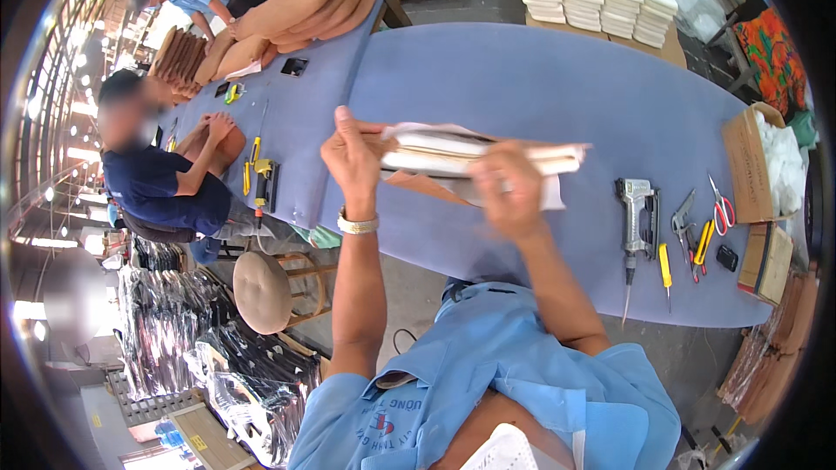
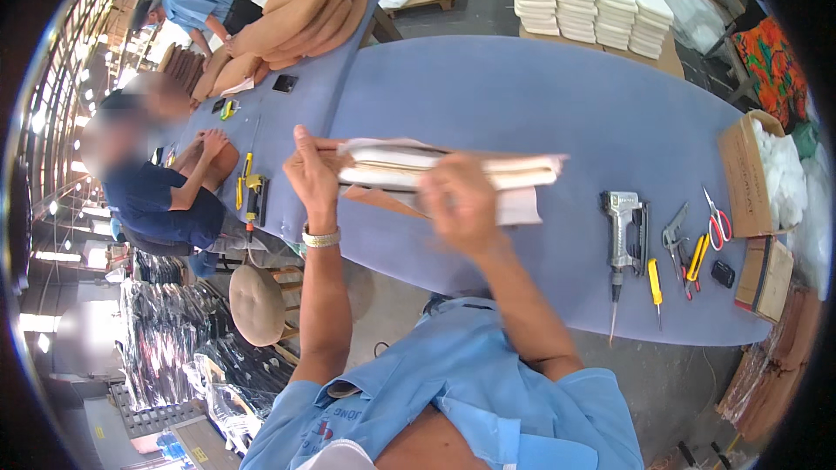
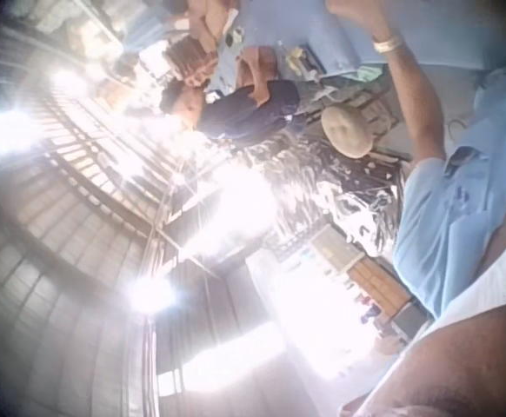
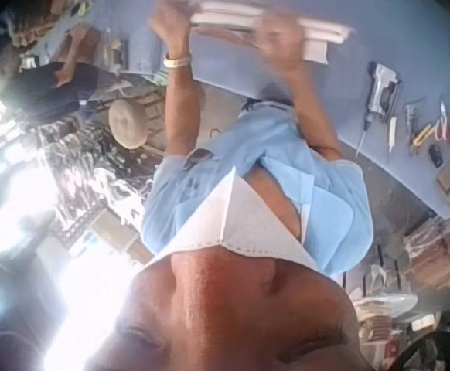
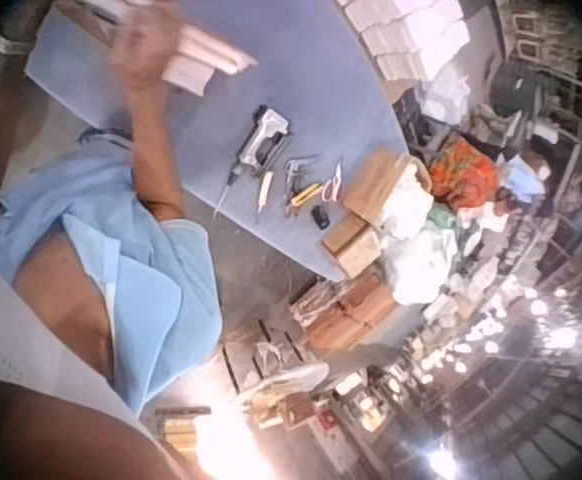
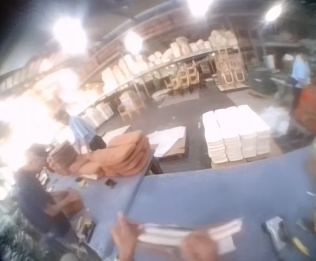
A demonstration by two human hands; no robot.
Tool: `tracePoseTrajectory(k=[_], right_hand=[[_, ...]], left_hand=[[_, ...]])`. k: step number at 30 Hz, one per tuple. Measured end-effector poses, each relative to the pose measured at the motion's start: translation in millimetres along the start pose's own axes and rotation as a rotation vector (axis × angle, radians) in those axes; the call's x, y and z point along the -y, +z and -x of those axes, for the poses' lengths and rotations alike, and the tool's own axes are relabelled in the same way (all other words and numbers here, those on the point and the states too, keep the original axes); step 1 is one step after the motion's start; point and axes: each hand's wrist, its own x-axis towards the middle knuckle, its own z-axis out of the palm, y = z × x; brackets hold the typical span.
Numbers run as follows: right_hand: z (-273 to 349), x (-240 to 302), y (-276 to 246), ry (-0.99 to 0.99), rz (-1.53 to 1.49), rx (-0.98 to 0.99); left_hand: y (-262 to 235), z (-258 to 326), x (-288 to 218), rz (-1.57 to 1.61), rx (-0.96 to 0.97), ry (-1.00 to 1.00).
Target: The person assembles cushion covers by wrapping fabric around foam inserts, securing them with a staple gun, and trimming excess fabric with a utility knife. The person handles multiple cushions one at a time, repeating the wrapping, stapling, and trimming steps.
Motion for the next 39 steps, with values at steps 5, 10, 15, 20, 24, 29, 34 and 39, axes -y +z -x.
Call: tracePoseTrajectory(k=[5, 10, 15, 20, 24, 29, 34, 39], right_hand=[[54, -92, -129, 0.548, 0.090, -0.509], [85, -158, -126, 0.931, -0.057, -0.501], [61, -185, -60, 0.849, -0.168, -0.378], [45, -174, -26, 0.860, -0.414, -0.238], [57, -175, -34, 0.887, -0.385, -0.271], [73, -155, -51, 0.784, -0.348, -0.243], [75, -149, -69, 0.784, -0.430, -0.162], [38, -119, -54, 0.726, -0.406, -0.170]], left_hand=[[-57, 10, 90, -0.396, -0.185, 0.079], [-66, 50, 136, 0.061, -0.366, -0.292], [-89, 83, 184, 0.286, -0.507, -0.615], [-106, 104, 195, 0.407, -0.464, -0.650], [-126, 119, 218, 0.520, -0.364, -0.720], [-132, 143, 227, 0.650, -0.361, -0.688], [-130, 162, 234, 0.690, -0.318, -0.730], [-124, 163, 219, 0.856, -0.393, -0.747]])
